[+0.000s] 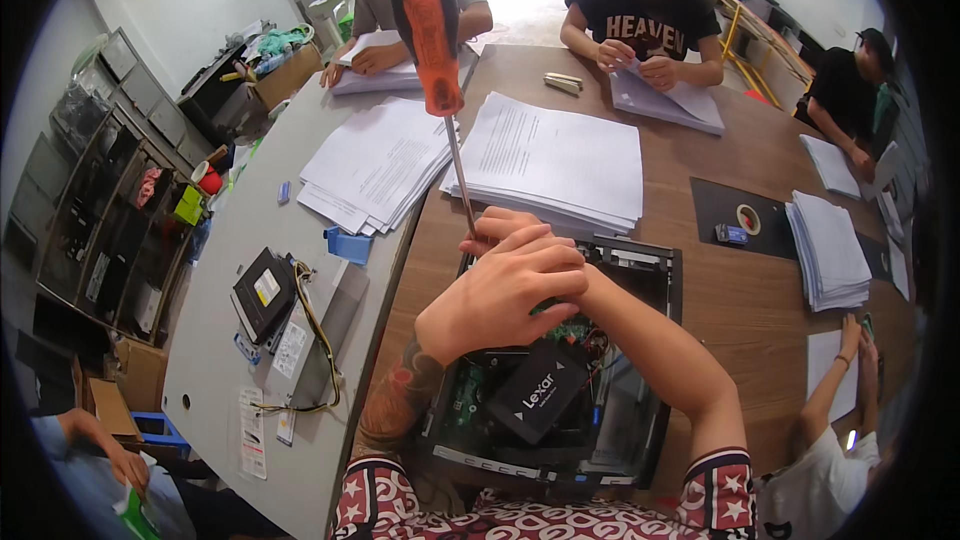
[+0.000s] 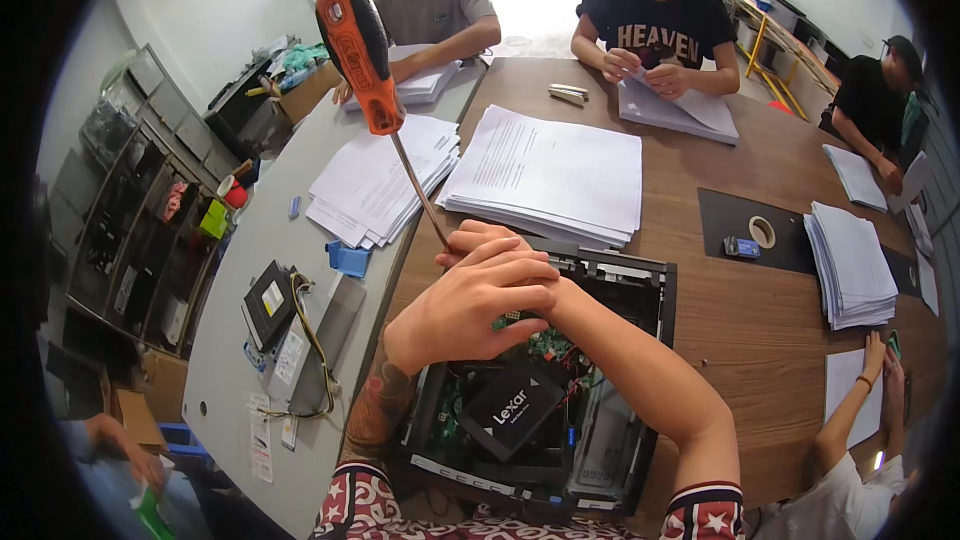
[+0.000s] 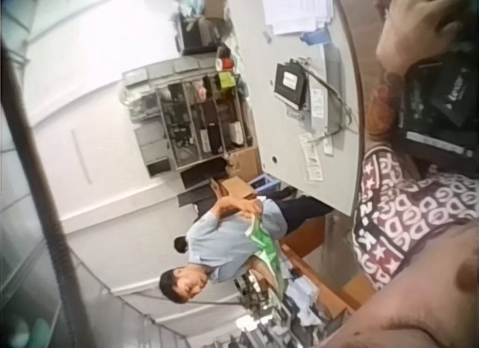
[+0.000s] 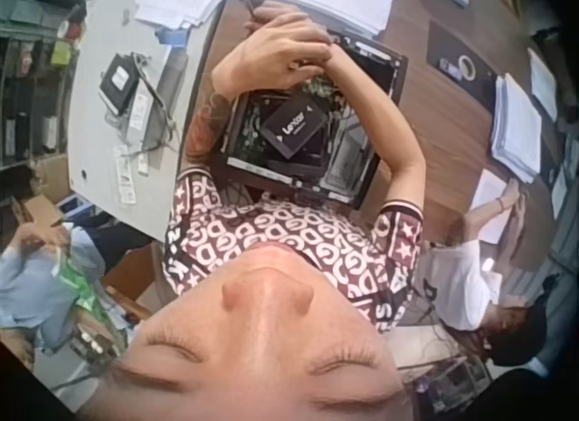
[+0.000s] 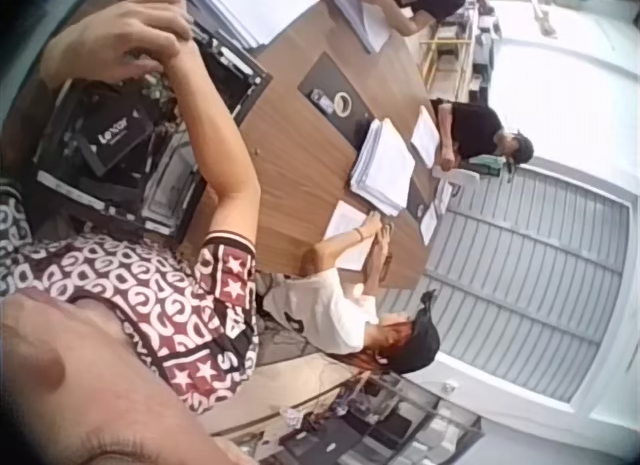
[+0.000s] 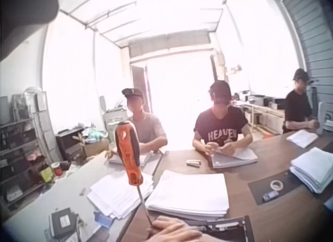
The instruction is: The person uses a screwdriver to tighten or loosen screws on the internal components of a computer tower while other people sit at a large table handling stacks of paper in the background.
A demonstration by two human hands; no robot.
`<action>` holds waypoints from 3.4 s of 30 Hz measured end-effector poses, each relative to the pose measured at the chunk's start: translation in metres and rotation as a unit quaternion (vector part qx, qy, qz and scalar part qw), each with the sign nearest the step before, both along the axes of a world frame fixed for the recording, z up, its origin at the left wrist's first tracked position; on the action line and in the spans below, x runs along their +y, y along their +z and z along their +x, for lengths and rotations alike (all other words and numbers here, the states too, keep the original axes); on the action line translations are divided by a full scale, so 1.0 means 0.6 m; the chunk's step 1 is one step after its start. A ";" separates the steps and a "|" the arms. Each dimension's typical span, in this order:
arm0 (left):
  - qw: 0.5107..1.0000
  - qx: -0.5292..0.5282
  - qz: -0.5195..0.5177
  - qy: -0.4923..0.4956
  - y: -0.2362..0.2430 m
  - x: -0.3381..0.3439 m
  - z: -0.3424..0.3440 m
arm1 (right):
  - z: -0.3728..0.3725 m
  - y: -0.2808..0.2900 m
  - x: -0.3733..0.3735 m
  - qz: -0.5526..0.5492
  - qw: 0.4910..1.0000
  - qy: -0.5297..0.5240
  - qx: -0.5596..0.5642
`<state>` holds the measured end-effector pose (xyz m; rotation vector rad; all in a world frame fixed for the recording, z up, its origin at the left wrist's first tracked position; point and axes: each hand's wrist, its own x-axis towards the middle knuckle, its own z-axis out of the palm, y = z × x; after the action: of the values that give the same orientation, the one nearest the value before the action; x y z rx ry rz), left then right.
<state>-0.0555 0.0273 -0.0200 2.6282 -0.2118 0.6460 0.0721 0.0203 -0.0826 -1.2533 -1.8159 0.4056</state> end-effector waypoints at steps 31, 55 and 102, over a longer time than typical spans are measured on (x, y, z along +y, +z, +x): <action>0.999 -0.016 -0.034 0.009 0.002 0.003 -0.011 | -0.003 0.013 -0.009 -0.015 0.999 0.030 0.027; 0.913 -0.165 -0.138 0.346 0.055 0.038 -0.062 | -0.002 0.036 -0.035 -0.008 0.994 0.050 0.093; 0.888 -0.109 -0.397 0.204 0.047 0.064 -0.071 | -0.008 0.039 -0.037 -0.088 0.981 0.057 0.165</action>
<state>-0.0981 0.0656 0.0084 1.7981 0.4686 0.9236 0.0673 -0.0017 -0.0589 -1.1242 -1.5960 0.8043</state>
